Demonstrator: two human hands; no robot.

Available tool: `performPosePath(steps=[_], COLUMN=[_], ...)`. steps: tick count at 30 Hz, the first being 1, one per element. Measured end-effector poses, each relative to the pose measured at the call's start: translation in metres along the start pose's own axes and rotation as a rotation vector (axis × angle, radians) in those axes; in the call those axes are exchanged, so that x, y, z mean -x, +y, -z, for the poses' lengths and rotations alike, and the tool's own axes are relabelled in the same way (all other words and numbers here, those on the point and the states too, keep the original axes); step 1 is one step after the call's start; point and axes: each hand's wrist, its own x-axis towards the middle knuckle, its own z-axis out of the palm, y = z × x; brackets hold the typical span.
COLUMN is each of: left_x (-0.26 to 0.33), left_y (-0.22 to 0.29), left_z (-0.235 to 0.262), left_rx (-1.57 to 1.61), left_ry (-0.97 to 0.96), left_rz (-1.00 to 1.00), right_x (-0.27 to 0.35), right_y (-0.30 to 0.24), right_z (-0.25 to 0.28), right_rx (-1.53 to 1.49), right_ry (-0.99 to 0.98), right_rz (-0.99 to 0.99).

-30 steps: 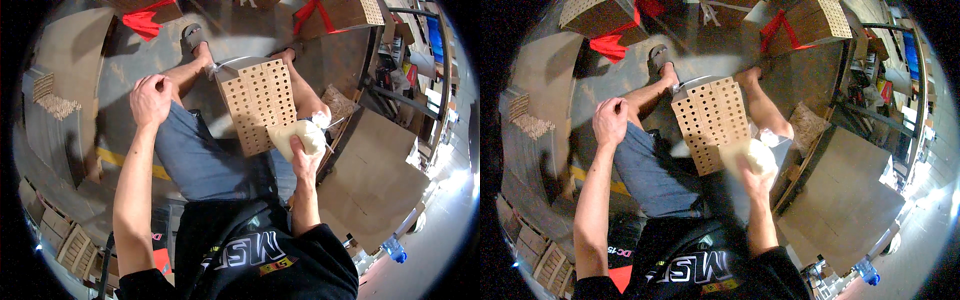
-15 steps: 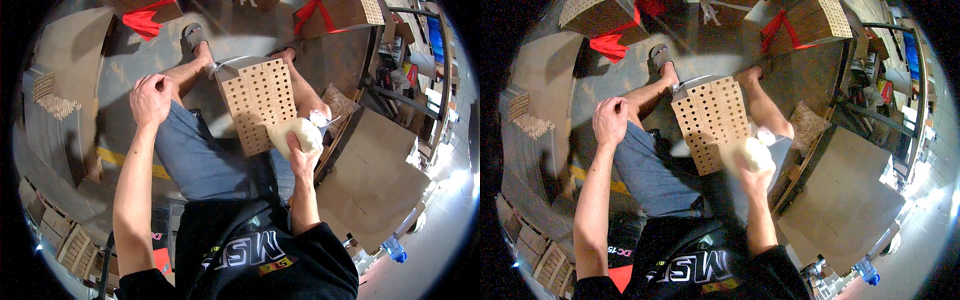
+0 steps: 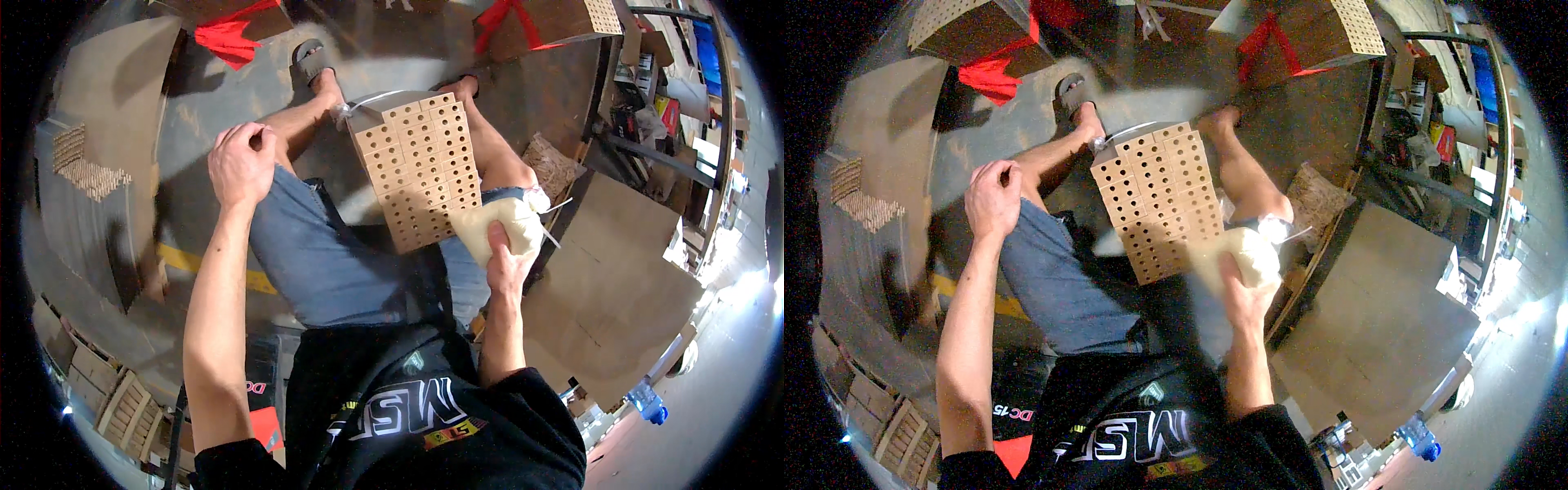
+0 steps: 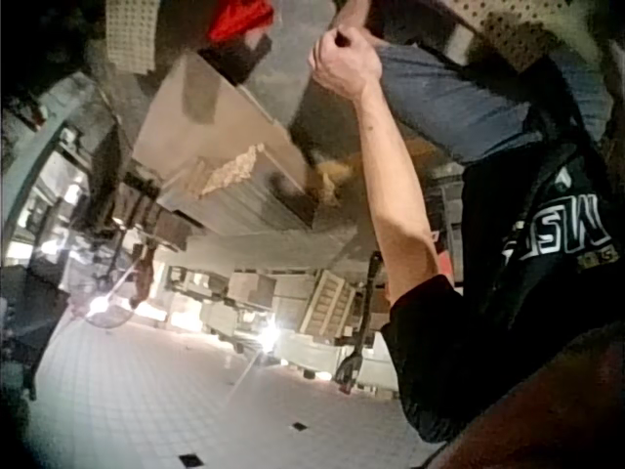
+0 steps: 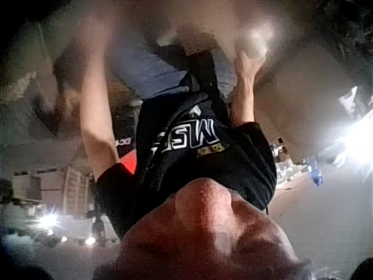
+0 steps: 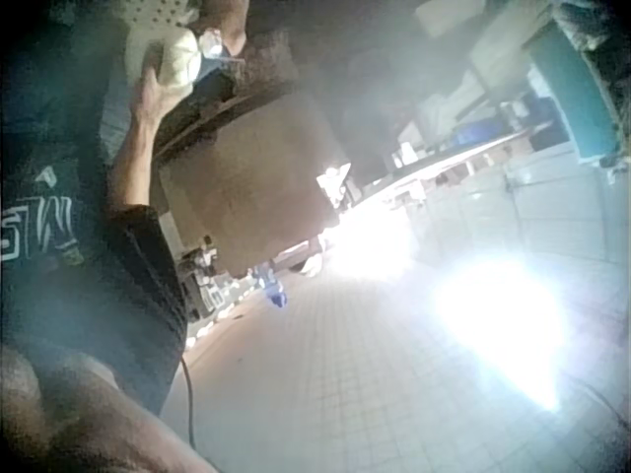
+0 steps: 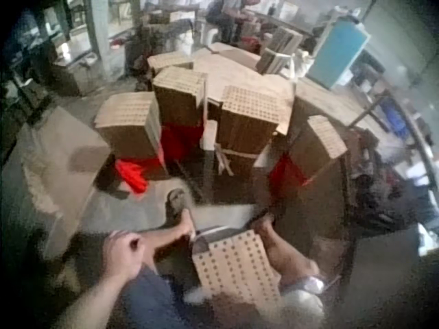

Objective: The person picks up a wooden block with pre-drilled holes, dispenses a white substance from a plastic bag into the holes, and wipes the surface with a hand.

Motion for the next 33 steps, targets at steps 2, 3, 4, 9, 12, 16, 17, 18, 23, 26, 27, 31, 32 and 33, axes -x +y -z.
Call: performPosePath(steps=[2,3,4,9,12,16,17,18,23,26,27,31,32,33], left_x=[0.0,0.0,0.0,0.0,0.0,-0.001,-0.001,-0.002,-0.001,0.0,0.0,0.0,0.0,0.0], left_y=[0.001,0.0,-0.001,-0.001,-0.002,-0.001,-0.001,-0.002,-0.002,-0.004,-0.003,-0.002,-0.002,-0.001], left_z=[-0.002,-0.003,-0.004,-0.004,-0.004,-0.003,-0.003,-0.003,-0.003,-0.002,-0.002,-0.001,0.0,0.001], left_rx=[0.02,0.02,0.02,0.017,0.016,0.008,0.003,0.003,0.019,0.004,0.004,0.004,0.002,0.001], left_ry=[0.073,0.073,0.076,0.075,0.078,0.068,0.064,0.065,0.082,0.002,0.003,0.005,0.006,0.007], left_rz=[-0.031,-0.031,-0.035,-0.037,-0.045,-0.046,-0.049,-0.048,-0.042,-0.021,-0.02,-0.01,-0.011,-0.01], right_x=[-0.001,-0.001,0.0,-0.001,-0.003,0.001,0.003,0.005,0.007,0.007,0.007,0.007,0.007,0.008], right_y=[0.001,0.003,0.004,0.011,0.017,0.008,0.005,0.002,-0.005,0.003,0.004,0.004,0.004,0.004], right_z=[0.0,0.0,-0.001,-0.004,-0.004,-0.006,-0.004,-0.002,-0.003,-0.002,-0.003,-0.008,-0.009,-0.01], right_rx=[0.014,0.056,0.097,0.06,0.109,0.177,0.177,0.103,-0.074,0.016,0.015,0.058,0.089,0.119], right_ry=[-0.021,-0.044,-0.066,-0.03,-0.032,-0.034,-0.035,-0.023,-0.008,-0.096,-0.097,-0.121,-0.12,-0.117], right_rz=[-0.009,-0.016,-0.023,-0.03,-0.007,-0.017,-0.016,-0.02,0.036,-0.028,-0.027,-0.044,-0.028,-0.012])
